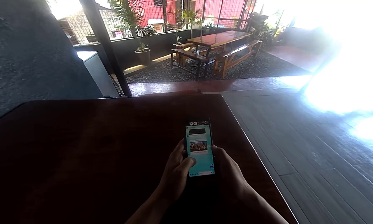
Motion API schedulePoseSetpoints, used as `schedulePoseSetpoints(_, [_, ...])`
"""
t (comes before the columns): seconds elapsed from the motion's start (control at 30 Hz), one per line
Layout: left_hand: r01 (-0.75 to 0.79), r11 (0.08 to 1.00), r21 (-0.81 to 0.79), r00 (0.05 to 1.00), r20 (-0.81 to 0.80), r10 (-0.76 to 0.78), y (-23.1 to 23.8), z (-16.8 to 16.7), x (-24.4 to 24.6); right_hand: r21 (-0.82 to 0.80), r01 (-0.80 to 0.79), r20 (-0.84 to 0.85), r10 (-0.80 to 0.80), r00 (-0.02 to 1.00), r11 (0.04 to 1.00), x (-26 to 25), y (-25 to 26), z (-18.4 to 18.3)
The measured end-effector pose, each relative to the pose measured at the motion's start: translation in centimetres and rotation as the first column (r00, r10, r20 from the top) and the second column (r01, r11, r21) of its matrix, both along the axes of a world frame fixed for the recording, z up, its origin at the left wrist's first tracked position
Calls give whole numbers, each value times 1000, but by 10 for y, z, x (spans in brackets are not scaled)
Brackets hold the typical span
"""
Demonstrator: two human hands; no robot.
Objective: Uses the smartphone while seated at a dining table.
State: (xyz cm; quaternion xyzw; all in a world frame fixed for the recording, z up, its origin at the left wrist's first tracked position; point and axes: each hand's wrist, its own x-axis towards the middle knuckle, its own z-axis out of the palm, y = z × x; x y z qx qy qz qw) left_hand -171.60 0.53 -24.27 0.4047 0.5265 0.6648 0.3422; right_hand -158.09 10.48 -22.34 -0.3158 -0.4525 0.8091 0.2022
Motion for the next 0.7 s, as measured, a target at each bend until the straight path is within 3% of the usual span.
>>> schedulePoseSetpoints(0.3, [2, 1000, 8, 1000, 9, -2, -1, -2, 0, 124, -79, -82, 90, 993, 989, 2, 1, -2])
schedulePoseSetpoints(0.7, [5, 1000, 16, 1000, 20, -5, 0, -1, 1, 57, -38, -39, 40, 998, 998, 2, 0, 1])
